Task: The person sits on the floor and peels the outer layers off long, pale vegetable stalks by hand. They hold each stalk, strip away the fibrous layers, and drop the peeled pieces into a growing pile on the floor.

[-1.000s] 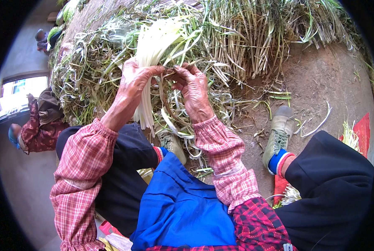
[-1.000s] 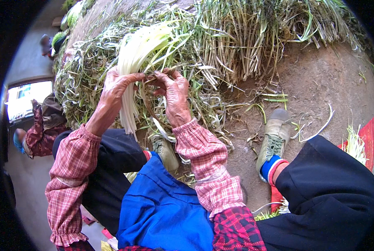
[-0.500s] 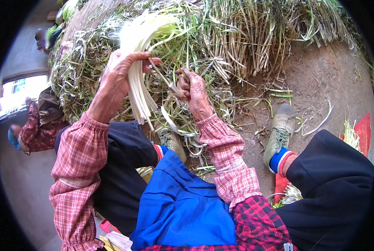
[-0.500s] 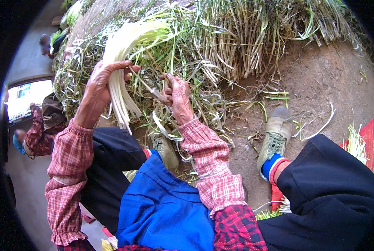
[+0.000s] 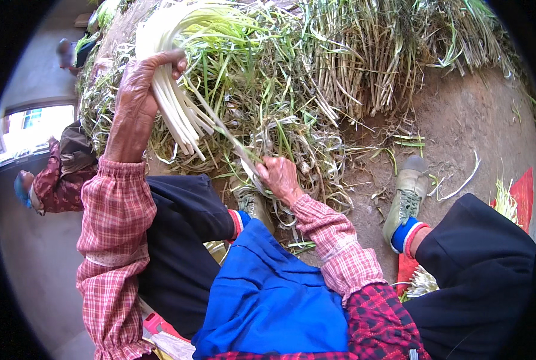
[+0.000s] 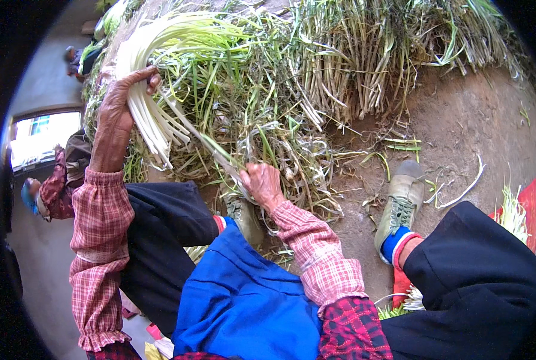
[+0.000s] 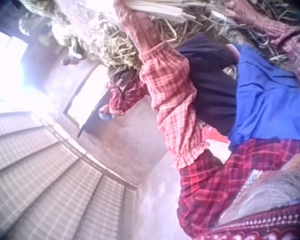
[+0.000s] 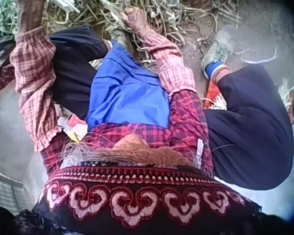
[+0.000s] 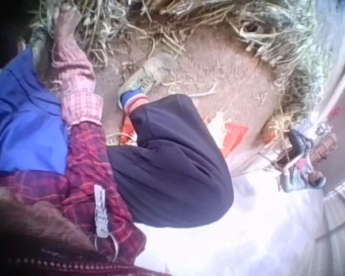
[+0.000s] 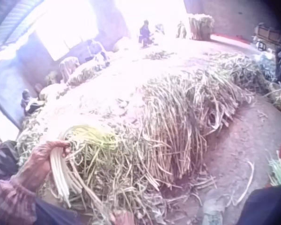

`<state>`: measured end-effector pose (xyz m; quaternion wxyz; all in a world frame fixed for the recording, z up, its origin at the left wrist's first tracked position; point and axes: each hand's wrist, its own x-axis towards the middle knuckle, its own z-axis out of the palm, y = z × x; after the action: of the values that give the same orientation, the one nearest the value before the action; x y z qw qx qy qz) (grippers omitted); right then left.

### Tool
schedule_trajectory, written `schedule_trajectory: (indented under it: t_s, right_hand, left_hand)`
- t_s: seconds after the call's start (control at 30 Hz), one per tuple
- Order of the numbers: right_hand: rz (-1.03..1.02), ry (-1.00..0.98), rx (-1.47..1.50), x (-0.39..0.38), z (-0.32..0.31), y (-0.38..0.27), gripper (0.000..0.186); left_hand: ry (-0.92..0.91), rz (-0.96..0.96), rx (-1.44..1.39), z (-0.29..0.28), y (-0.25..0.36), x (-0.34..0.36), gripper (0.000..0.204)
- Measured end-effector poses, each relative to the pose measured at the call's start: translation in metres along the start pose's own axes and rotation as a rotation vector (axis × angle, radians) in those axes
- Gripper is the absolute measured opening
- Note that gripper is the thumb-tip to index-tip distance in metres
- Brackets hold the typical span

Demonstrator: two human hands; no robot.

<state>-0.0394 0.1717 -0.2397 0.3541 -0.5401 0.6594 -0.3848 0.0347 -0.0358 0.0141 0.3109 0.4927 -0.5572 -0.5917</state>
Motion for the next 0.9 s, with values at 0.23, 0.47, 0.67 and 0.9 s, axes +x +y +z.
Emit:
schedule_trajectory:
  t_s: [0.23, 0.47, 0.67, 0.9]
  right_hand:
    - [-0.218, -0.011, -0.382, -0.028, 0.034, 0.022, 0.023]
    - [-0.133, -0.255, -0.283, -0.028, 0.008, 0.016, 0.014]
    - [0.226, -0.068, -0.279, 0.046, -0.085, -0.01, 0.018]
    - [-0.286, 0.275, 0.165, 0.062, -0.093, -0.063, 0.038]
  left_hand:
    - [-0.057, 0.059, -0.085, -0.012, 0.016, -0.004, 0.016]
    - [0.129, 0.08, -0.117, -0.007, 0.038, -0.01, 0.014]
    - [0.041, -0.055, -0.151, -0.01, 0.023, -0.004, 0.019]
    - [-0.013, -0.145, -0.105, 0.014, 0.004, 0.0, 0.022]
